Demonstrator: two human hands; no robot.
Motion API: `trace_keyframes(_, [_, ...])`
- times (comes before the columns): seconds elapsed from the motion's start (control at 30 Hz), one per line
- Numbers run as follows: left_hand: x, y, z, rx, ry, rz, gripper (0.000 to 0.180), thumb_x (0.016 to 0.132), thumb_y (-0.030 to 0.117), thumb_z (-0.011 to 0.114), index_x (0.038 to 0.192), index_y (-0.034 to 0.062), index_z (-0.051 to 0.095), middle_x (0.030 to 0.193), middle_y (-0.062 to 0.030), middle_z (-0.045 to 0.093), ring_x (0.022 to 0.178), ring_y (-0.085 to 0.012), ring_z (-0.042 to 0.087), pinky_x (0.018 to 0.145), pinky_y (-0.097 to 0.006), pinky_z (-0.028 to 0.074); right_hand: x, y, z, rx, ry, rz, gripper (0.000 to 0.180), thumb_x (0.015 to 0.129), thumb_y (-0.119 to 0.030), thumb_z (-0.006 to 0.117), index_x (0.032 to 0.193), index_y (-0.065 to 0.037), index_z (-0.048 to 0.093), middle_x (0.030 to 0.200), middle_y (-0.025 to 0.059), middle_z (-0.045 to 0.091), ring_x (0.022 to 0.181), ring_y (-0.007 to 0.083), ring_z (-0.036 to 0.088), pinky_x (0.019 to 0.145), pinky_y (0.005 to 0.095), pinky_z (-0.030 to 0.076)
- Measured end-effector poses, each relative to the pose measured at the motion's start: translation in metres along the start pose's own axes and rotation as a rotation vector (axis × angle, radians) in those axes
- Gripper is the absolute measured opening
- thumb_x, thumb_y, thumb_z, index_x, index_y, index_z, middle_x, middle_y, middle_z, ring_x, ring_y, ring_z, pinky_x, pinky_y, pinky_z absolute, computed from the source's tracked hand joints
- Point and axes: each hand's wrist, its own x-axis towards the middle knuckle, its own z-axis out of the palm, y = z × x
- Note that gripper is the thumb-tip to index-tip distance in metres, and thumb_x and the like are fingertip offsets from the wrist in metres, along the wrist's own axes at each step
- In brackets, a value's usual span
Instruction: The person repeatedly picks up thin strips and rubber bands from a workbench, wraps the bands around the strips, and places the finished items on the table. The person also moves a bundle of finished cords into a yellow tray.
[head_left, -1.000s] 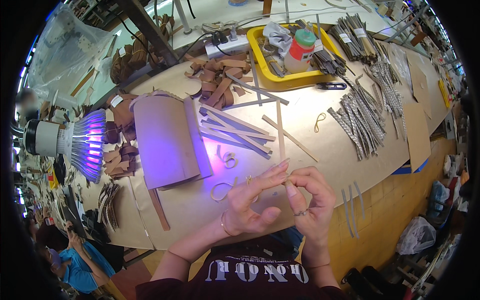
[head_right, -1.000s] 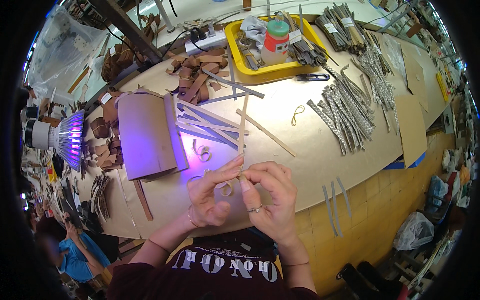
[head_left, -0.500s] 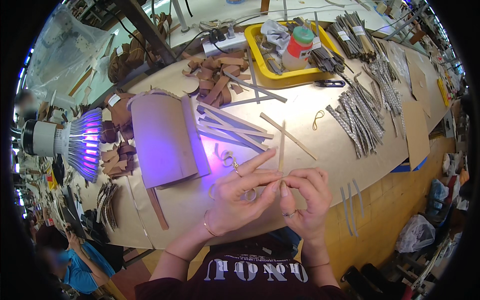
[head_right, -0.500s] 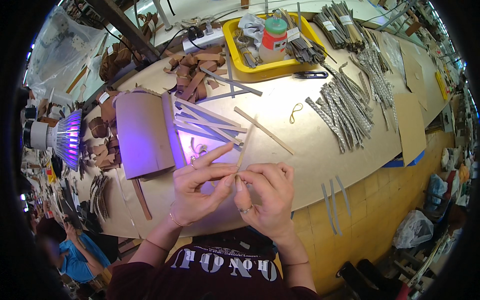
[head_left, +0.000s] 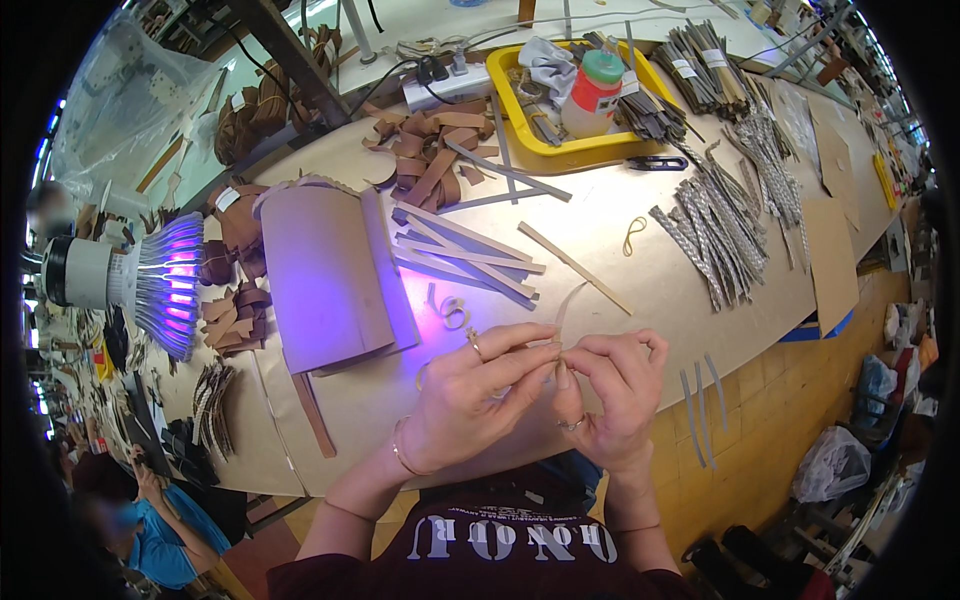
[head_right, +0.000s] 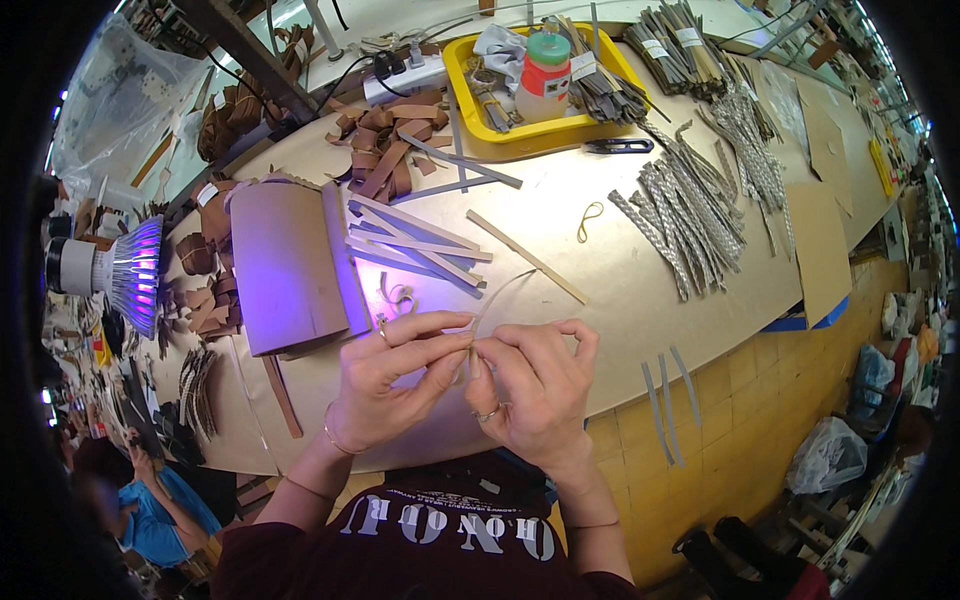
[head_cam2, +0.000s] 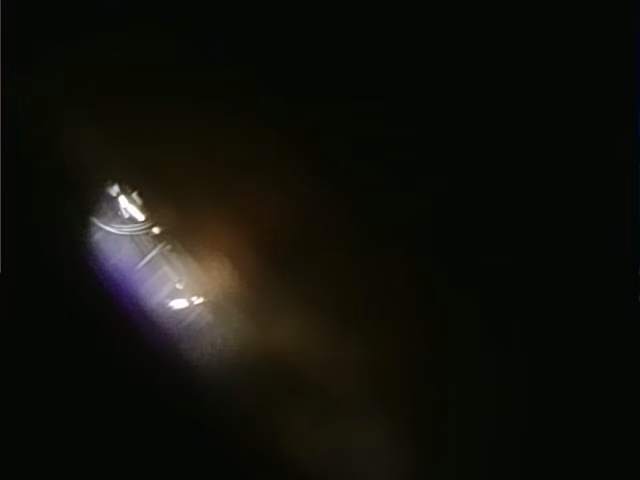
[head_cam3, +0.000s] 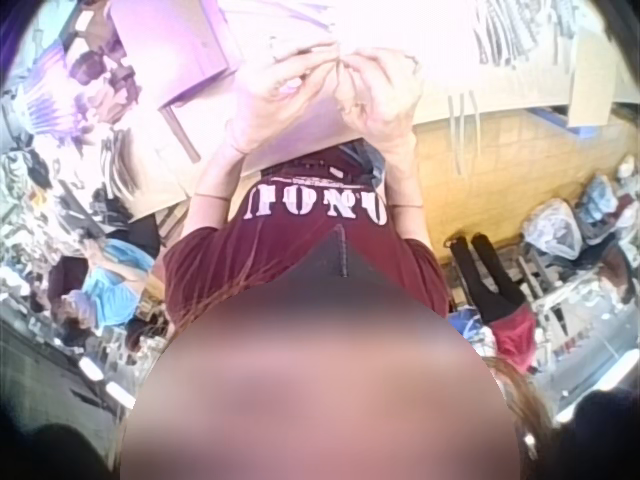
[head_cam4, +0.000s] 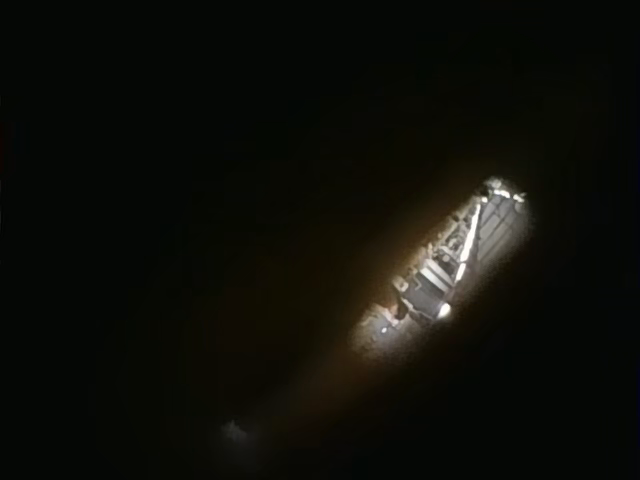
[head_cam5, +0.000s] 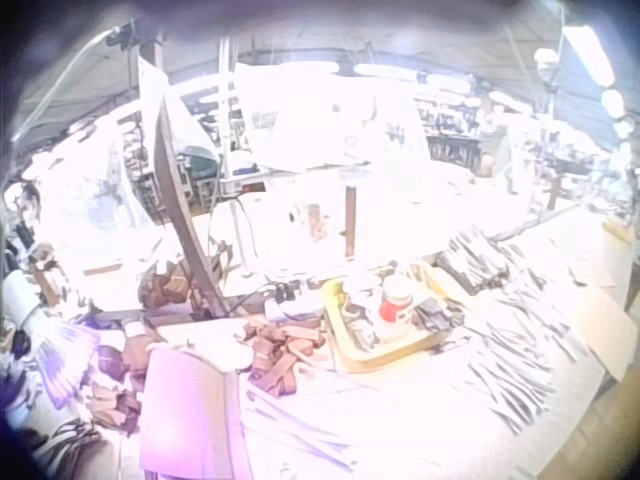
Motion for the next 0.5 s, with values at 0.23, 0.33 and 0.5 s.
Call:
trace_keyframes(0.23, [-0.005, -0.003, -0.013, -0.645, -0.128, -0.413, 0.017, 0.091, 0.001, 0.063, 0.106, -0.0008, 0.072, 0.109, -0.0102, 0.068, 0.084, -0.0111, 0.065, 0.068, -0.022, 0.053, -0.001, -0.001, -0.009, 0.169, -0.031, 0.016, 0.011, 0.078, -0.012, 0.071, 0.088, -0.009, 0.066, 0.085, 0.0022, 0.064, 0.072, 0.0187, 0.059, 0.082, 0.038, 0.037])
trace_keyframes(0.33, [-0.006, -0.004, -0.016, -0.789, -0.148, -0.51, 0.017, 0.093, 0.002, 0.061, 0.107, -0.0018, 0.071, 0.112, -0.0104, 0.066, 0.086, -0.009, 0.063, 0.069, -0.02, 0.052, -0.002, 0.0, -0.01, 0.236, -0.028, 0.06, 0.01, 0.08, -0.012, 0.07, 0.089, -0.009, 0.067, 0.085, 0.0027, 0.064, 0.073, 0.0197, 0.06, 0.084, 0.039, 0.039])
trace_keyframes(0.5, [-0.01, -0.002, -0.002, -0.753, -0.092, -0.503, 0.018, 0.093, 0.001, 0.061, 0.107, -0.0027, 0.071, 0.115, -0.0118, 0.065, 0.089, -0.0117, 0.065, 0.072, -0.022, 0.053, -0.005, -0.002, -0.008, 0.349, -0.073, 0.133, 0.012, 0.082, -0.01, 0.071, 0.092, -0.006, 0.067, 0.09, 0.0048, 0.066, 0.081, 0.0221, 0.063, 0.09, 0.0422, 0.042])
